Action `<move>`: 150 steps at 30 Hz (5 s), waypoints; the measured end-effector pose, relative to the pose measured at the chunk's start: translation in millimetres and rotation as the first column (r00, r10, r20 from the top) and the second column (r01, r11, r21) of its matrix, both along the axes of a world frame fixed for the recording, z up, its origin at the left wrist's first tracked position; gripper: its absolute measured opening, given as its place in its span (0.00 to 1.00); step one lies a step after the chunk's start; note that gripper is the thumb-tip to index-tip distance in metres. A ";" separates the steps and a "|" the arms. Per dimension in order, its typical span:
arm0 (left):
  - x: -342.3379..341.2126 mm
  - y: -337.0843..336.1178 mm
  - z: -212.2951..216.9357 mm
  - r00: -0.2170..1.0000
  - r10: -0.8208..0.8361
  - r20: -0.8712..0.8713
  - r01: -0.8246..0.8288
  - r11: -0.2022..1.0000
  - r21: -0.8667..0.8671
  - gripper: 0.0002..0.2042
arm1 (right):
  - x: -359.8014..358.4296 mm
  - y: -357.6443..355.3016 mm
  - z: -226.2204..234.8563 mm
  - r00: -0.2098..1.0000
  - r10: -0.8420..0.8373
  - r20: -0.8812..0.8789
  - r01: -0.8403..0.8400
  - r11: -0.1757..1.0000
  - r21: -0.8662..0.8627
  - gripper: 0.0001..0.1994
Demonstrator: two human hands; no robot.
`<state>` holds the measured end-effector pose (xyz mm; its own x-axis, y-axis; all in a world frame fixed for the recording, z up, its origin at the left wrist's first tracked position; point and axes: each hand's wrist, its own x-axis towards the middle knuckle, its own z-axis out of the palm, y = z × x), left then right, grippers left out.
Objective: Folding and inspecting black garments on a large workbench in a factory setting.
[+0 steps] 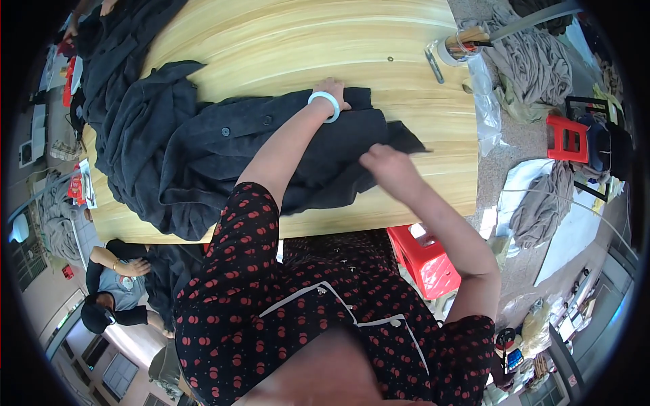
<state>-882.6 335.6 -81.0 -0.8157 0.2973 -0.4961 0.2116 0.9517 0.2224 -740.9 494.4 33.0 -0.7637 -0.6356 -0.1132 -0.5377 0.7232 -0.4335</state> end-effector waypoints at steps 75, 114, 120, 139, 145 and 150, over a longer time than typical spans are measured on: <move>127.7 4.8 138.4 0.931 0.210 -0.298 0.054 0.727 0.684 0.07 | -29.9 16.7 53.3 0.994 -0.038 -0.105 0.009 0.963 -0.268 0.07; 183.4 -13.9 118.8 0.867 0.497 0.032 -0.200 0.289 0.936 0.10 | -33.5 44.8 61.2 0.468 0.172 0.867 0.723 0.490 -0.487 0.13; 238.7 -120.9 57.8 0.910 0.378 0.173 -0.395 0.656 0.643 0.11 | -49.6 56.6 80.2 0.517 0.210 0.830 0.752 0.351 -0.557 0.12; 168.0 -182.0 27.3 0.749 0.638 -0.181 -0.640 0.767 0.057 0.11 | -43.5 58.5 51.7 0.568 -0.017 0.823 0.808 0.203 -0.553 0.09; 173.6 -192.4 29.2 0.828 0.526 -0.194 -0.530 0.847 0.034 0.09 | -43.1 59.7 48.8 0.545 -0.032 0.838 0.827 0.181 -0.531 0.09; 207.3 -218.7 134.6 0.824 0.567 -0.011 -0.416 0.617 0.668 0.08 | -41.1 95.6 60.3 0.566 -0.061 0.822 0.823 0.104 -0.558 0.09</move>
